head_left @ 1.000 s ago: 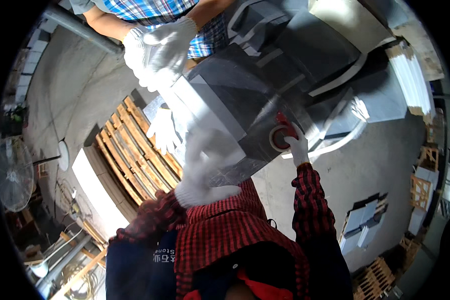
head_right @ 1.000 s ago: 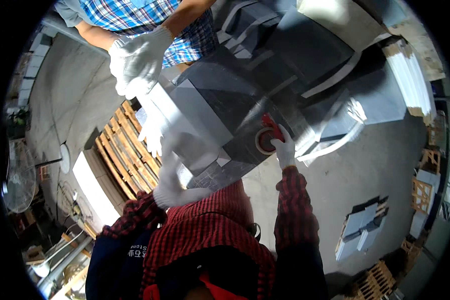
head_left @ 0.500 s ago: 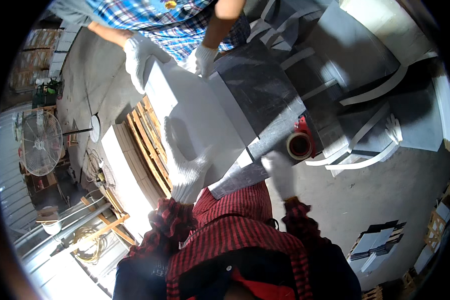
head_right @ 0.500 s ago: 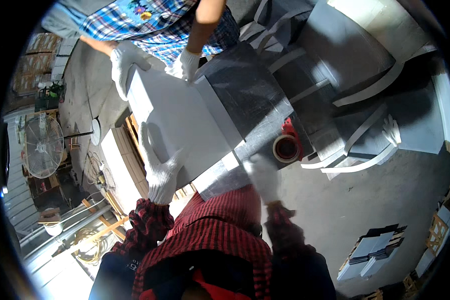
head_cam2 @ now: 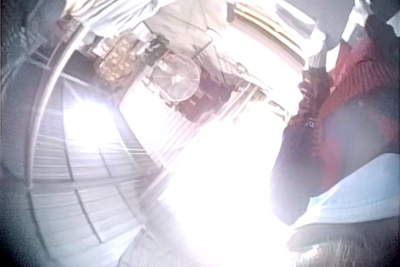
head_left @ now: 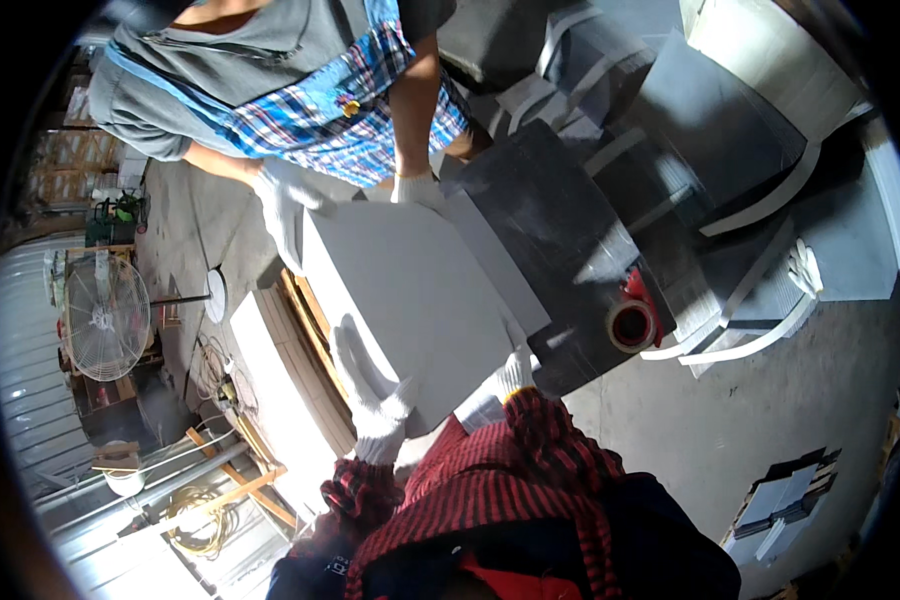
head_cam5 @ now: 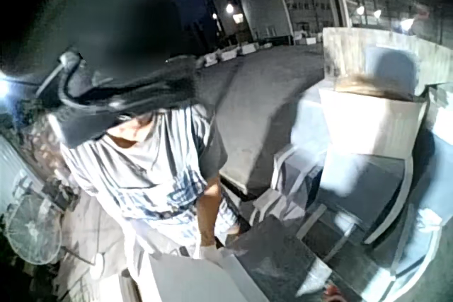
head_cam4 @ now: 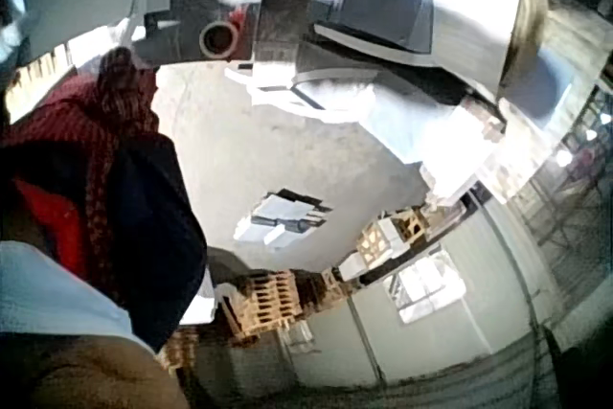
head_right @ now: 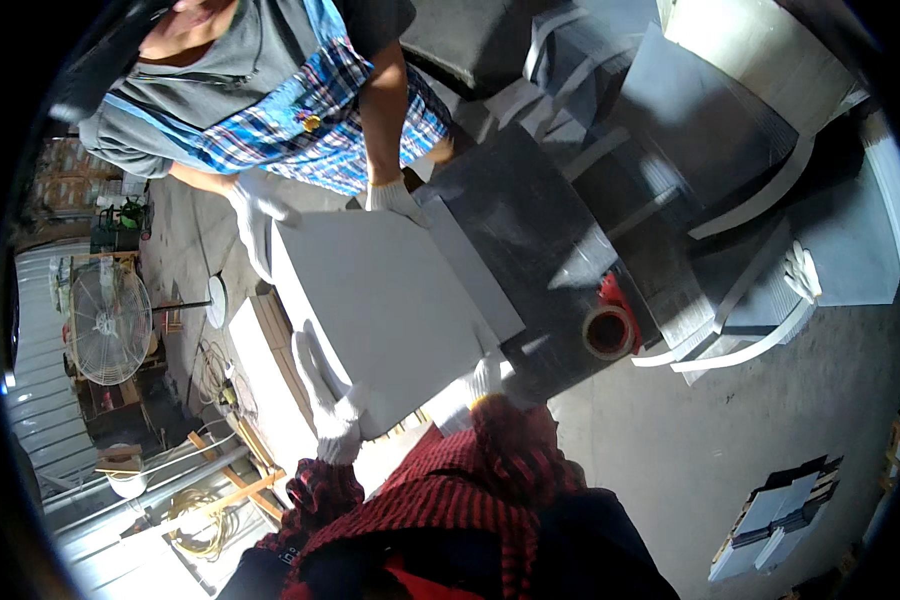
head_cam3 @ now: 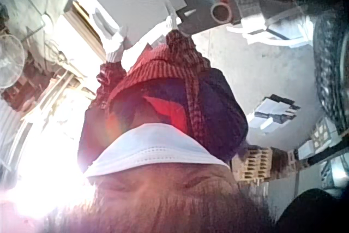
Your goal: The person wraps rectangular panels with protective film and tape, then places them into cardboard boxes. The person handles each panel individually, aligns the film, and secures it with tape before stacking the wrapped panels into boxes.
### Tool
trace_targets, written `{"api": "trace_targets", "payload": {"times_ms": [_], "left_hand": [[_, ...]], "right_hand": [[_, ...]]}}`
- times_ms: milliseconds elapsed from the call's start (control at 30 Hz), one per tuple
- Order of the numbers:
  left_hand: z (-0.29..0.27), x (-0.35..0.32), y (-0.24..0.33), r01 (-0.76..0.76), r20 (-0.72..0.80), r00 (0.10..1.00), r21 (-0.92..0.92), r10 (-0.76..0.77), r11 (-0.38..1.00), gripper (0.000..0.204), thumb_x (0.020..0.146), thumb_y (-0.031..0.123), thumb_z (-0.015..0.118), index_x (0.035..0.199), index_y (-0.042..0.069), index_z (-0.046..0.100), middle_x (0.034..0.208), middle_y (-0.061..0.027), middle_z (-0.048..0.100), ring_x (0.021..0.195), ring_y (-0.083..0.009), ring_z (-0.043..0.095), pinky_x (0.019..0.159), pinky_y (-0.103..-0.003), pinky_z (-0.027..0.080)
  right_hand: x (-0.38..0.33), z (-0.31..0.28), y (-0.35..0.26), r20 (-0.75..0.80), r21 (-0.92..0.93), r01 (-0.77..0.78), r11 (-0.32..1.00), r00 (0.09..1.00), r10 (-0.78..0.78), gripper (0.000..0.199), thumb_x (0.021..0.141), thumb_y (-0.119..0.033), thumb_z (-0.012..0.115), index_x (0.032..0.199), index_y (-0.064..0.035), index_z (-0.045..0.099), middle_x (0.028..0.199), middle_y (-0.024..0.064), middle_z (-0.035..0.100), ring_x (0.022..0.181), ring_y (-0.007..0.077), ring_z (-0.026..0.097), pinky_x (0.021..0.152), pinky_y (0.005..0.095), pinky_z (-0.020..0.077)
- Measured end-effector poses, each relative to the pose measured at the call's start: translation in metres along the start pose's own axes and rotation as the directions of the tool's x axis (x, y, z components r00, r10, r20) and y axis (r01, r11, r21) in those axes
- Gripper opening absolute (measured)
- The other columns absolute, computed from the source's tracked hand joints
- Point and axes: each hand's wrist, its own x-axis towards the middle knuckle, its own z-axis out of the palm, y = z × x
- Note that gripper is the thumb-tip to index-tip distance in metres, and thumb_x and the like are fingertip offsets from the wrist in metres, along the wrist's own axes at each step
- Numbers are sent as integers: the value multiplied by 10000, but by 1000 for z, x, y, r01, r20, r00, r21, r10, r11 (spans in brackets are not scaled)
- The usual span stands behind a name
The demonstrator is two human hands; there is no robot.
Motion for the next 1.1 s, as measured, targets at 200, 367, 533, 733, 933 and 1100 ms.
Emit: {"api": "trace_targets", "payload": {"times_ms": [200,367,533,733,933,1100], "left_hand": [[-80,-29,-32,492,-84,870,163,-485,855,1043,763,190,715,1585,121,77,1257,-94,524,1099,-226,533,813,-333,498],[-101,-20,-90,537,159,843,-274,-513,798,644,775,202,737,1342,19,493,1220,-133,621,1061,-245,597,918,-398,505],[-69,-20,-179,708,427,580,-686,-694,169,509,895,434,688,1241,72,601,1194,-105,630,1038,-265,606,857,-461,522],[15,-25,-161,794,810,352,-524,-469,-308,507,974,479,557,1336,126,516,1249,-69,598,1132,-269,558,933,-426,479],[23,-71,-250,761,864,430,-192,-261,619,476,973,327,594,1366,79,495,1251,-110,586,1083,-270,610,852,-366,537],[-10,-16,-152,541,696,558,110,-453,834,538,990,354,564,1396,9,486,1226,-112,616,1076,-167,598,892,-283,497]], "right_hand": [[-12,-20,11,-32,117,95,989,995,-92,571,974,-398,539,1450,-111,411,1482,78,415,1345,272,426,1113,455,372],[-55,57,79,71,-821,400,407,779,-623,422,938,-288,657,1291,-75,563,1241,66,617,1152,239,587,970,408,499],[-114,112,142,387,-899,429,-90,678,-625,384,881,-99,681,1248,-90,568,1198,56,604,1101,228,594,950,387,502],[-150,92,171,779,-312,-355,-882,435,-451,291,904,-81,646,1183,-5,621,1096,79,649,1017,184,616,877,354,493],[-161,29,137,760,439,-381,-814,640,111,423,902,-258,679,1252,-35,596,1208,144,645,1063,306,626,914,428,497],[-156,22,111,760,277,-206,-938,644,83,478,929,-288,661,1302,-22,528,1239,150,615,1084,298,615,939,414,496]]}}
